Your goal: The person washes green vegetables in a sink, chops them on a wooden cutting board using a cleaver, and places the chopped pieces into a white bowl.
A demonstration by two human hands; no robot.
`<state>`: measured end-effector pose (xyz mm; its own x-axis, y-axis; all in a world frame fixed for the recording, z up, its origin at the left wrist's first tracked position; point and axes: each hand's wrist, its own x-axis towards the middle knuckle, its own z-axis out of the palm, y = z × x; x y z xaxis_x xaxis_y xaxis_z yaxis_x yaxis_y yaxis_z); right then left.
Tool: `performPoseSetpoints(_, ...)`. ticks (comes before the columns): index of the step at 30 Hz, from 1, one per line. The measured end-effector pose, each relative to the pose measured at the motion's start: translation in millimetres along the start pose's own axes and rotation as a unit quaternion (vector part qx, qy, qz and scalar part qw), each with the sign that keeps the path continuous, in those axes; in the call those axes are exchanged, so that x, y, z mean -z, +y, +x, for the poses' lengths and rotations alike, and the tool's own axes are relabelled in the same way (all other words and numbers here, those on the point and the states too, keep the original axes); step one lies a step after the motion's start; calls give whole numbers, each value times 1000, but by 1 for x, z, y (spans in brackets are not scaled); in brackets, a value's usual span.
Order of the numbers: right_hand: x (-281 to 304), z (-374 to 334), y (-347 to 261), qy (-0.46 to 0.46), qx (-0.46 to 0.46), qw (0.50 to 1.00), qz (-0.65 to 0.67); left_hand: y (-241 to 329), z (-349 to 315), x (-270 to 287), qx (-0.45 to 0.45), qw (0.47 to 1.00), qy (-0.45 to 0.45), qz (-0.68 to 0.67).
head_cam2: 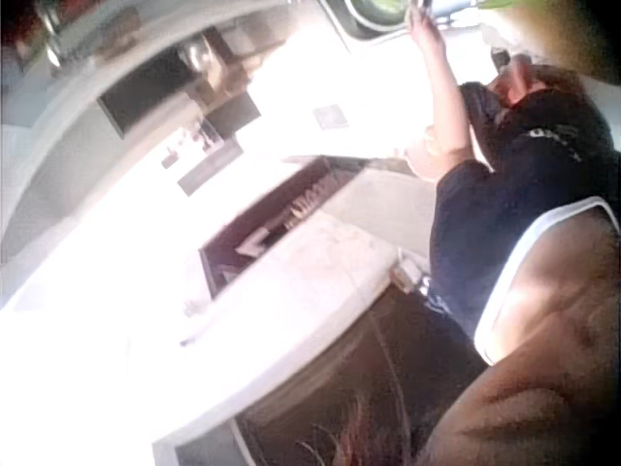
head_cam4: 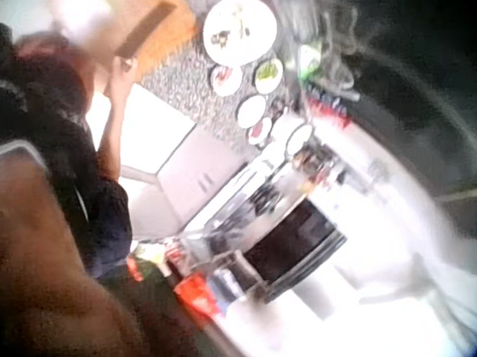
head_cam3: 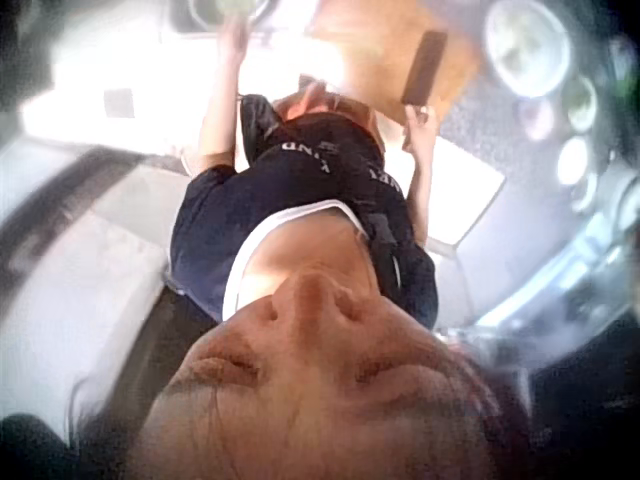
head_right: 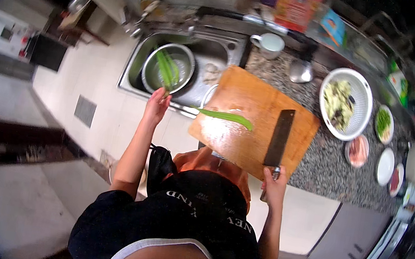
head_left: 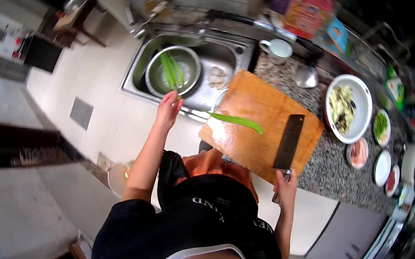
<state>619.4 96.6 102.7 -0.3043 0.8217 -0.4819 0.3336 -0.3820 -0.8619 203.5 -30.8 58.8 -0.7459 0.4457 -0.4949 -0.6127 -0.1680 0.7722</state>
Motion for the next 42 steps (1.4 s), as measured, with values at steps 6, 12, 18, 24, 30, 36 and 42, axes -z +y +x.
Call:
performPoseSetpoints(6,-8,20,1,-23,2,999,-32,-31,-46,212,48,962,206,-173)
performPoseSetpoints(12,-33,20,2,14,-20,1000,0,-54,-57,286,131,908,249,-310)
performPoseSetpoints(18,-56,19,7,90,-49,995,10,-45,-16,335,170,900,245,-317)
performPoseSetpoints(24,-84,25,12,137,-49,989,21,10,108,382,116,943,250,-185)
performPoseSetpoints(30,-89,19,23,171,-47,984,32,134,170,315,-63,954,291,22)
performPoseSetpoints(36,-82,22,37,129,-64,987,66,113,156,268,-222,943,201,144)
performPoseSetpoints(42,-95,17,21,125,-78,984,101,77,82,145,-228,941,-66,241)
